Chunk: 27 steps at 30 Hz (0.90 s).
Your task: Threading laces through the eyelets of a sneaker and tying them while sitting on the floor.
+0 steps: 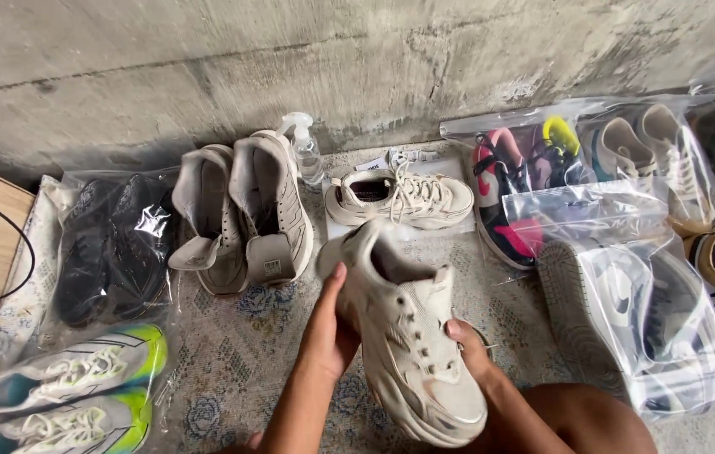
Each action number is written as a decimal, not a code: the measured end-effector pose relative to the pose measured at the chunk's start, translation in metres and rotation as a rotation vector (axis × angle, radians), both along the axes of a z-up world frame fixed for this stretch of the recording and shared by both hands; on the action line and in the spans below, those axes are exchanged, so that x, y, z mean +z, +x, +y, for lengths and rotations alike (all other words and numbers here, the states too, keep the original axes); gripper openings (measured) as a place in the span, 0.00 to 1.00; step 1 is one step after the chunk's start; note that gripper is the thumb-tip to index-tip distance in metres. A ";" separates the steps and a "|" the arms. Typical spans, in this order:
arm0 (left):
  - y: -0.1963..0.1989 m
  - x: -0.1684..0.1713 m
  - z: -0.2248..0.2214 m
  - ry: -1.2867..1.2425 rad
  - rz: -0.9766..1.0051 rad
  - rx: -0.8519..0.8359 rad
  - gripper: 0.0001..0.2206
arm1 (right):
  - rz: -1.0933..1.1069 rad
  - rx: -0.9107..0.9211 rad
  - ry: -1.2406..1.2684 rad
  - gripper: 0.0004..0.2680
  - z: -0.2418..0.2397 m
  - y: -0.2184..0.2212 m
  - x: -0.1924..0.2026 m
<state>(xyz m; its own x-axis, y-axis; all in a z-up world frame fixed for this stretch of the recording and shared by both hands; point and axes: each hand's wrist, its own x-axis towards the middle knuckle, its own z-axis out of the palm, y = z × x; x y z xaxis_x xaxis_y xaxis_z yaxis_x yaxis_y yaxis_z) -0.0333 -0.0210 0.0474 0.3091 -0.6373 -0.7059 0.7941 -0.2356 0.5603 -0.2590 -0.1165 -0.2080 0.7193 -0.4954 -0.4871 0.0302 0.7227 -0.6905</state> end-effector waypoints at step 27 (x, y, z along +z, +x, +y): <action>0.031 -0.038 0.019 -0.364 -0.868 0.305 0.25 | -0.188 -0.694 -0.332 0.22 -0.007 0.058 0.159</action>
<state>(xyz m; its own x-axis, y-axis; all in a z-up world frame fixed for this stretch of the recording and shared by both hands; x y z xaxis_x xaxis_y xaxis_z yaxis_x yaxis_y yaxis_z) -0.0022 -0.0021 0.0092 0.8138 -0.5774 0.0667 0.0712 0.2129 0.9745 -0.2012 -0.1233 -0.0493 0.2482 -0.9591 -0.1362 0.5357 0.2530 -0.8056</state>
